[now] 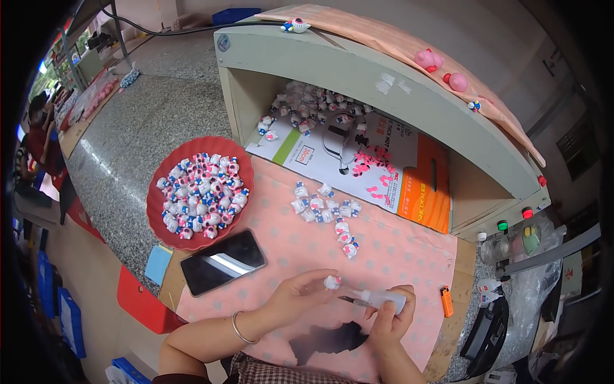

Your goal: The person is gluing small plastic pieces onto larger toy components using a squeeze bottle of adhesive at a factory workbench.

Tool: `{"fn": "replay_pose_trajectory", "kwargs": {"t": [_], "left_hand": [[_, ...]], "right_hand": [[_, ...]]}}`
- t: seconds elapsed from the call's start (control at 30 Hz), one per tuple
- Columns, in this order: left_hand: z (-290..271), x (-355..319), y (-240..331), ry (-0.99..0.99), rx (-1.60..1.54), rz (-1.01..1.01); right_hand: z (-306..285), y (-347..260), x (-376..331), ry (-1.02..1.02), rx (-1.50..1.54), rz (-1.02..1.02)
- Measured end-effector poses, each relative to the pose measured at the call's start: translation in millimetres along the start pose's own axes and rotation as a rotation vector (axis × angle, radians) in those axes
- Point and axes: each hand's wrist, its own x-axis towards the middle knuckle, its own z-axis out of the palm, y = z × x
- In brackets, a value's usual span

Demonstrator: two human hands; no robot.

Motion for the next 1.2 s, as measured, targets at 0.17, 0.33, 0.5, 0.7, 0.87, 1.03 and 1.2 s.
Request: {"fn": "replay_pose_trajectory", "kwargs": {"t": [0.17, 0.33, 0.5, 0.7, 0.87, 1.03, 1.2], "left_hand": [[-4.8, -4.1, -2.1, 0.003, 0.007, -0.062], [-7.0, -7.8, 0.8, -0.018, 0.009, -0.069], [-5.7, -12.0, 7.5, 0.004, -0.009, -0.059], [-14.0, -14.9, 5.5, 0.043, -0.008, -0.07], [-14.2, -14.6, 17.1, 0.046, -0.04, -0.052], [-9.8, -18.7, 22.8, -0.011, -0.008, -0.03], [4.3, -19.7, 21.3, -0.104, -0.089, 0.015]], "right_hand": [[0.1, -38.4, 26.2, 0.158, 0.223, 0.291], [-17.5, -27.3, 60.9, 0.024, 0.174, 0.455], [-3.8, 37.0, 128.3, -0.057, -0.307, 0.37], [27.3, 55.8, 174.0, -0.077, -0.866, 0.154], [20.7, 42.8, 161.4, -0.042, -0.927, 0.023], [16.1, -30.1, 90.3, -0.181, 0.012, 0.541], [27.2, -50.7, 37.0, -0.206, 0.072, 0.637]]}}
